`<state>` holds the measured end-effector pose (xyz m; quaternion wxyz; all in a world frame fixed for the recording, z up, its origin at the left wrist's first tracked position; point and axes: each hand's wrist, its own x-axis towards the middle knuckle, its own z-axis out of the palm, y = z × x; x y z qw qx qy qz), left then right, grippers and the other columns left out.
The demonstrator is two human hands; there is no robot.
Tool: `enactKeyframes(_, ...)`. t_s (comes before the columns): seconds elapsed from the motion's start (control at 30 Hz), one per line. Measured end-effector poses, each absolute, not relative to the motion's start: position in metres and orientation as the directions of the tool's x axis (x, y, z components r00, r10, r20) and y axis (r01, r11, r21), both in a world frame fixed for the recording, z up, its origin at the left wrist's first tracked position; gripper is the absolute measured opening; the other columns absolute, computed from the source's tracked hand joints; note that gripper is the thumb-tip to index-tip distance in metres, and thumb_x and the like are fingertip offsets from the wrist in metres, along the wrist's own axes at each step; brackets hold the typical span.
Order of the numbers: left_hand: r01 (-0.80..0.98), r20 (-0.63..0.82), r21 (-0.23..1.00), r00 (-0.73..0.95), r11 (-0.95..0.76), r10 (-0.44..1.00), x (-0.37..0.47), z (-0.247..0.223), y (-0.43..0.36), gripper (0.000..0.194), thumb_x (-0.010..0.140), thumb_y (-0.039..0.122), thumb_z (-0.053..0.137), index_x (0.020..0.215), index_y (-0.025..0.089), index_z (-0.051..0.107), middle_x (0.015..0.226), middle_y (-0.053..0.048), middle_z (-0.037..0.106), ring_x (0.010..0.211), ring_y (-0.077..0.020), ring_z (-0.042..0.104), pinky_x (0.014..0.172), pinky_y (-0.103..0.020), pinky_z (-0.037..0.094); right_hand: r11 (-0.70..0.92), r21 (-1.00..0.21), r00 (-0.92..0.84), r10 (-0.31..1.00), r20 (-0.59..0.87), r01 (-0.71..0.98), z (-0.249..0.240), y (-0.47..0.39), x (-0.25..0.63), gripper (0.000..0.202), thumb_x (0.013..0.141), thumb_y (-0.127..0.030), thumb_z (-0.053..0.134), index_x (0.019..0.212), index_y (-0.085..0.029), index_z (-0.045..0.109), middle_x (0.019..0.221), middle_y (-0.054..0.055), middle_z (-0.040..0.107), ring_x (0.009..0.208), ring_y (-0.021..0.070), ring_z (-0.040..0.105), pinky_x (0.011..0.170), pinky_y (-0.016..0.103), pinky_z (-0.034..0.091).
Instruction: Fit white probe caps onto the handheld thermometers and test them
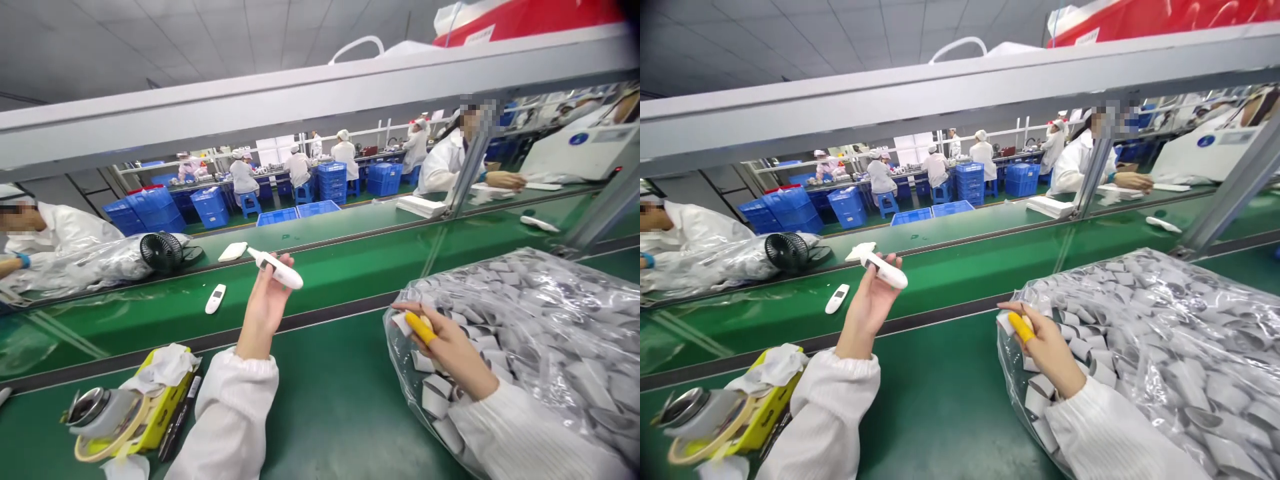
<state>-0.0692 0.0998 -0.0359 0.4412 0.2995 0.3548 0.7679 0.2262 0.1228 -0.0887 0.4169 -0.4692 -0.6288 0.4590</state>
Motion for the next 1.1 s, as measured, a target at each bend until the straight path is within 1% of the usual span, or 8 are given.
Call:
enactKeyframes(0.13,-0.479,0.256,0.779,-0.346,-0.405,0.903,-0.033,-0.008,0.061,0.034,0.096,0.046,0.058,0.111,0.017,0.065,0.074,-0.002,0.067,0.080,-0.0159,0.068,0.076,-0.027,0.056,0.043,-0.979,-0.301,0.948,0.103,-0.201,-0.026,0.109,0.196,0.038,0.077,-0.044,0.077,0.107,-0.022,0.068,0.096,0.010,0.074,0.052,0.0068,0.039,0.044,0.021,0.029)
enactKeyframes(0.33,-0.340,0.303,0.896,-0.005,-0.286,0.953,-0.013,0.006,0.019,0.021,0.096,0.030,0.059,0.115,0.020,0.059,0.093,-0.001,0.066,0.076,-0.0108,0.065,0.071,-0.022,0.055,0.063,-0.892,-0.376,0.892,0.252,-0.448,0.020,0.087,0.166,0.041,0.074,-0.051,0.081,0.097,-0.022,0.063,0.075,0.004,0.073,0.041,0.0025,0.032,0.038,0.017,0.020)
enactKeyframes(0.47,-0.290,0.295,0.924,0.127,-0.248,0.947,-0.011,0.000,0.014,0.027,0.099,0.032,0.054,0.124,0.021,0.054,0.095,-0.002,0.063,0.077,-0.0101,0.062,0.069,-0.021,0.055,0.169,-0.864,-0.249,0.916,0.316,-0.475,0.014,0.084,0.150,0.038,0.082,-0.058,0.071,0.089,-0.022,0.062,0.054,-0.004,0.057,0.037,0.0026,0.030,0.035,0.015,0.020)
enactKeyframes(0.6,-0.234,0.195,0.960,0.165,-0.153,0.967,-0.006,-0.005,0.016,0.046,0.095,0.032,0.058,0.138,0.024,0.047,0.082,0.000,0.060,0.060,-0.0082,0.053,0.051,-0.017,0.045,0.219,-0.825,-0.166,0.922,0.349,-0.522,0.001,0.092,0.142,0.036,0.081,-0.057,0.073,0.083,-0.023,0.061,0.049,-0.010,0.037,0.038,0.0027,0.025,0.036,0.014,0.020)
enactKeyframes(0.7,-0.038,0.163,0.986,0.055,-0.161,0.985,-0.001,-0.007,0.017,0.066,0.086,0.028,0.069,0.146,0.035,0.042,0.080,0.003,0.059,0.059,-0.0081,0.048,0.050,-0.018,0.041,0.222,-0.815,-0.167,0.918,0.360,-0.535,-0.005,0.097,0.142,0.032,0.080,-0.053,0.075,0.086,-0.025,0.062,0.053,-0.009,0.042,0.039,0.0029,0.026,0.036,0.015,0.020)
enactKeyframes(0.8,0.135,0.164,0.977,0.023,-0.166,0.986,0.003,-0.009,0.019,0.069,0.083,0.028,0.074,0.144,0.040,0.045,0.082,0.002,0.063,0.060,-0.0102,0.048,0.053,-0.020,0.042,0.300,-0.823,-0.146,0.899,0.413,-0.482,-0.004,0.098,0.145,0.027,0.082,-0.049,0.076,0.088,-0.025,0.064,0.061,-0.007,0.050,0.042,0.0025,0.031,0.037,0.015,0.023)
enactKeyframes(0.93,0.217,0.180,0.960,0.007,-0.177,0.984,0.005,-0.011,0.019,0.067,0.086,0.033,0.070,0.146,0.042,0.043,0.093,0.000,0.067,0.054,-0.0102,0.049,0.045,-0.022,0.042,0.487,-0.839,-0.283,0.791,0.542,-0.243,0.003,0.096,0.148,0.019,0.082,-0.039,0.077,0.086,-0.021,0.070,0.078,-0.001,0.061,0.062,0.0068,0.055,0.050,0.016,0.041)
enactKeyframes(1.1,0.270,0.213,0.942,-0.020,-0.200,0.977,0.004,-0.012,0.018,0.073,0.086,0.033,0.070,0.150,0.040,0.037,0.078,0.002,0.064,0.051,-0.0125,0.053,0.043,-0.023,0.044,0.519,-0.832,-0.222,0.803,0.553,-0.198,0.002,0.095,0.147,0.017,0.088,-0.036,0.069,0.095,-0.021,0.070,0.068,-0.003,0.058,0.054,0.0065,0.051,0.046,0.017,0.040)
